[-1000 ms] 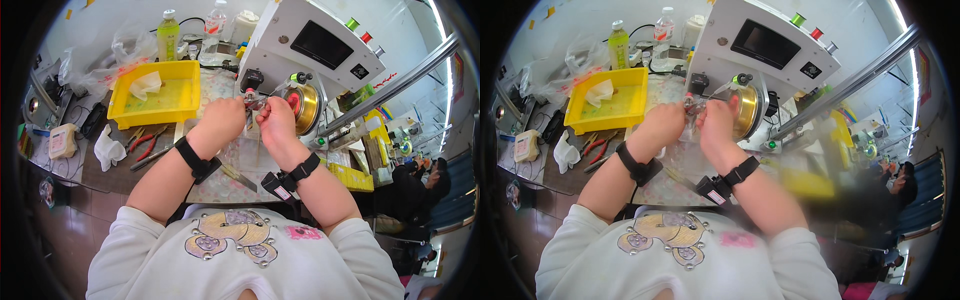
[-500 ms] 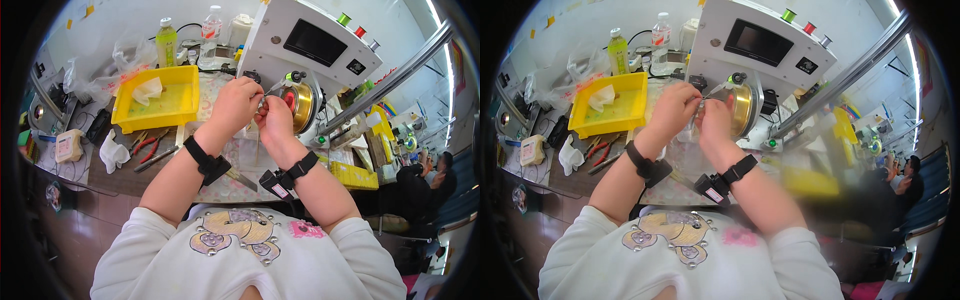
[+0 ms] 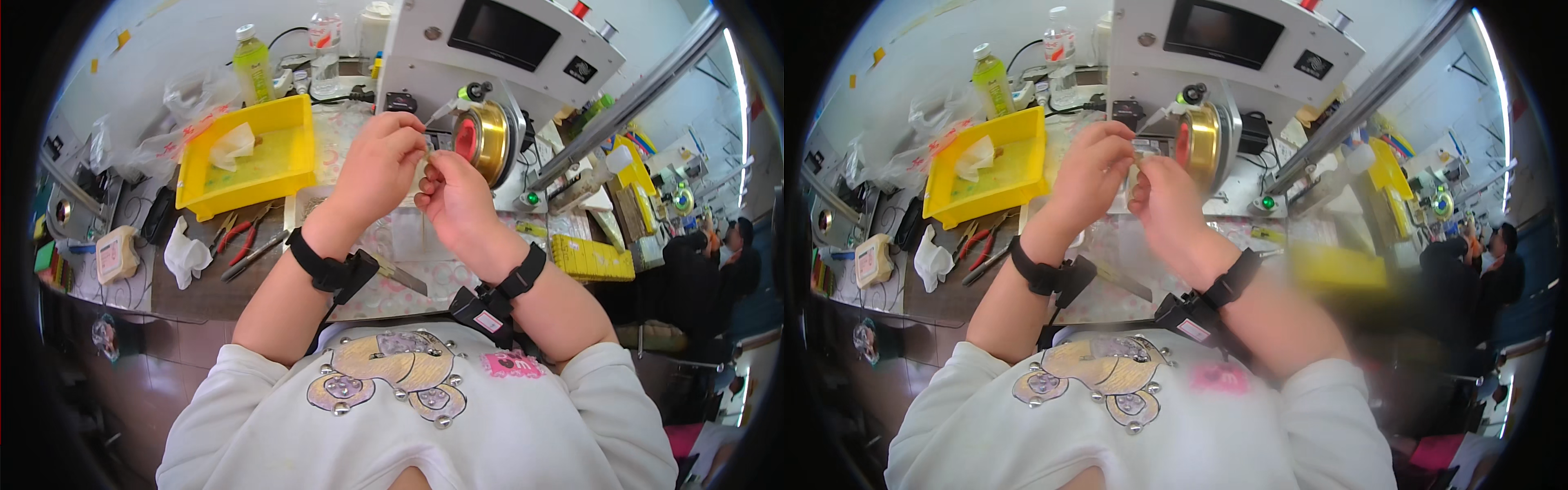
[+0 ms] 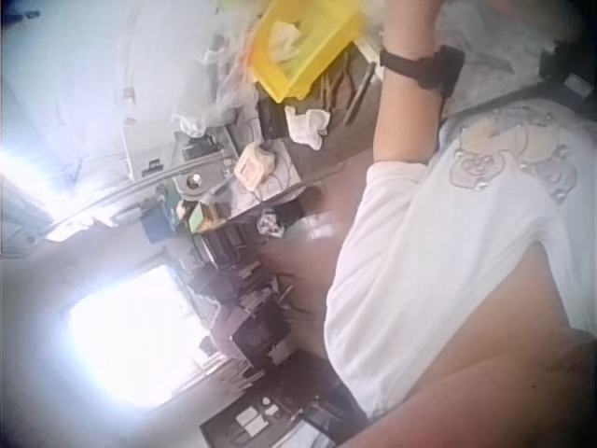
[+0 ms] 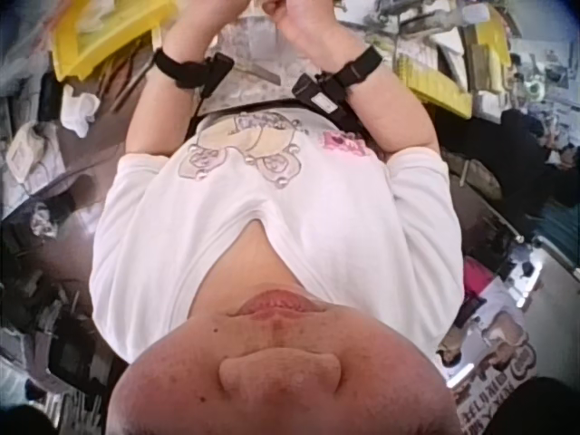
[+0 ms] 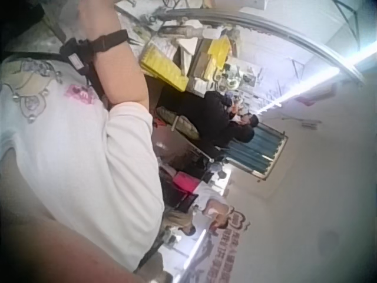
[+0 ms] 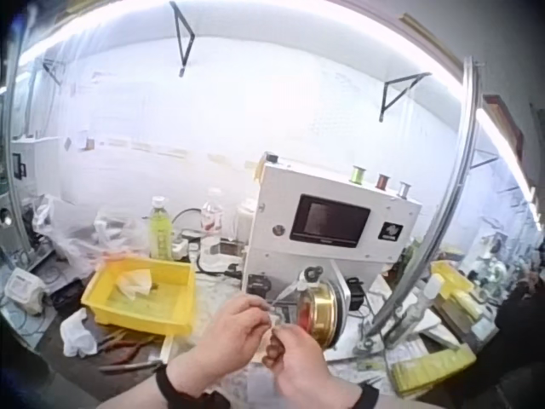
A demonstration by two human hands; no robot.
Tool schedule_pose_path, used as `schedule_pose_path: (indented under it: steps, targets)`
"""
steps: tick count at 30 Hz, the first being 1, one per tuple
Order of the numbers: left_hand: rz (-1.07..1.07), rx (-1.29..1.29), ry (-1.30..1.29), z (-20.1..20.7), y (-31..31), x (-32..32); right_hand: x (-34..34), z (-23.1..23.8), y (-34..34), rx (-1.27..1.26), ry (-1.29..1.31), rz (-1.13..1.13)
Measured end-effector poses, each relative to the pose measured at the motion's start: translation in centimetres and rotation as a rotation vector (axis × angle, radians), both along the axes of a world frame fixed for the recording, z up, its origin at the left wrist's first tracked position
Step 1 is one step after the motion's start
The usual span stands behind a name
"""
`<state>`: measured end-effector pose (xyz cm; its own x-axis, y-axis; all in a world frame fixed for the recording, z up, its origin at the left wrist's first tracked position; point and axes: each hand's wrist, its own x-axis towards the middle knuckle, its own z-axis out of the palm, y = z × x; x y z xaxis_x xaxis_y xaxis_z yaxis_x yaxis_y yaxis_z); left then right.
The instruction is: Assembling small metal components using a winding machine, tweezers, and adhesive.
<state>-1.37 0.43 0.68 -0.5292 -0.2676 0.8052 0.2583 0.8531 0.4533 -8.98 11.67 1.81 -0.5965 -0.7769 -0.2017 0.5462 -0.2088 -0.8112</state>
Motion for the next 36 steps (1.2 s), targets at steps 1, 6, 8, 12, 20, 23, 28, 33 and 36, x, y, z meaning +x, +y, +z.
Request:
schedule_pose_path:
  steps: [1,6,8,12,20,23,28,33,36]
  targets:
    - [0.015,-0.011,-0.022,0.0,0.0,-0.2,-0.5,-0.2,0.6,-0.001,-0.006,-0.032]
    - [0.073,0.030,-0.104,-1.1,-0.3,0.1,-4.3,2.6,5.5,0.327,0.555,0.689]
    - [0.103,0.046,-0.113,-1.2,0.1,0.2,-7.8,3.0,8.8,0.330,0.802,0.473]
    - [0.107,-0.017,-0.101,-0.5,0.4,0.4,-13.9,5.3,14.3,0.363,1.317,-0.573]
    - [0.137,-0.043,-0.134,-1.1,0.1,-0.2,-26.6,2.5,18.2,0.509,1.202,-0.647]
    - [0.147,-0.021,-0.102,-1.3,-0.1,-0.2,-27.4,2.9,18.4,0.700,1.145,-0.778]
    - [0.123,-0.022,-0.047,-1.9,-0.1,-0.1,-21.2,7.3,19.5,0.781,1.848,-1.282]
    - [0.129,0.020,-0.038,-2.4,-0.3,0.0,-12.5,11.3,17.0,-0.352,1.095,-0.484]
    - [0.110,0.015,-0.031,-2.6,-0.5,-0.4,-9.1,8.7,11.4,-0.522,0.858,-0.011]
